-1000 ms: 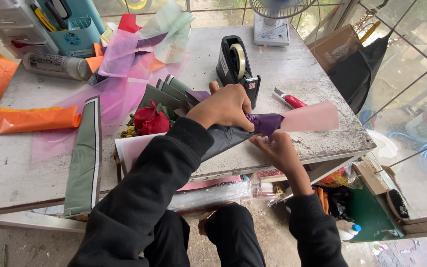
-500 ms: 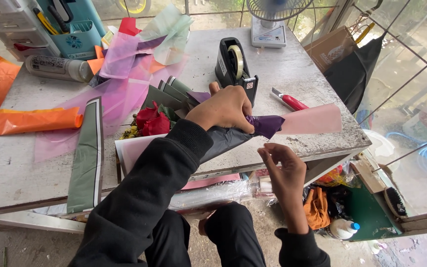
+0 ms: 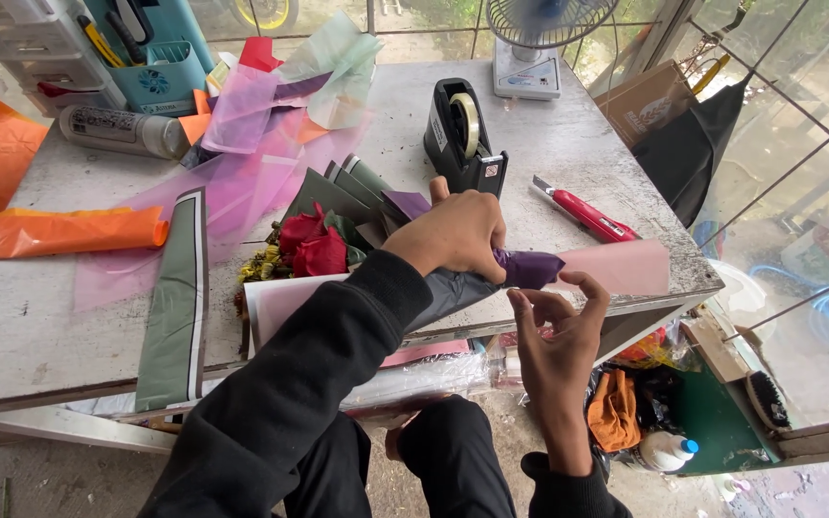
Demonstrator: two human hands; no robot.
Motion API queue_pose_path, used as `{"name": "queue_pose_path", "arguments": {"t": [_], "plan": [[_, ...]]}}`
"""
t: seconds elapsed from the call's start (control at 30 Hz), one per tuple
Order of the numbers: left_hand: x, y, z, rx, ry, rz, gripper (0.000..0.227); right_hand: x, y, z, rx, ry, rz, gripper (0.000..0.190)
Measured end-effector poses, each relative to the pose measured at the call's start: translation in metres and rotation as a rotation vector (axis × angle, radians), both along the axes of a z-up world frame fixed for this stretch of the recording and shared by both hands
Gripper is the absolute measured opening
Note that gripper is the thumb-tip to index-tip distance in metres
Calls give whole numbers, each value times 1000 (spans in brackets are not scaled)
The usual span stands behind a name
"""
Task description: The person wraps a bouquet of red roses and yellow filler flowers with black, pink, and purple paper. They secure the layers using a tape dispenser and a red utility knife, then adjust the wrapping to finalize the bouquet.
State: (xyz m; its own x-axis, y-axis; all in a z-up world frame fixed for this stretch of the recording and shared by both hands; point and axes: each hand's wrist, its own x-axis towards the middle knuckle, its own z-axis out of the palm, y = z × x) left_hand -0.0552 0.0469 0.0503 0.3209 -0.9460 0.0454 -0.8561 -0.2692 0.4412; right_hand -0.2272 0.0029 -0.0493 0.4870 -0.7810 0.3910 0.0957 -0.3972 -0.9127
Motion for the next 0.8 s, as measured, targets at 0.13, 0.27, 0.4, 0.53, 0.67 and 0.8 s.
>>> {"name": "queue_pose_path", "arguments": {"t": [0.13,0.27,0.4,0.53,0.67,0.8], "plan": [[-8,-2,-3,35,-13,-7,8,0,1,4,99,-70,11,65],[-12,-5,-11,71,-14,-26,17,-3,7,24,168,-237,16,49],[-5,-11,-23,139,-72,17,22,-20,-12,9,-384,6,-113,16],[-11,4,-3,75,-43,-25,18,-14,-35,1,-788,127,-60,41],[-14,8,-2,26,2,-58,19,-14,-34,28,-815,227,4,42],[-13,5,-5,15,-10,-76,18,-13,-46,29,-752,274,71,33]]}}
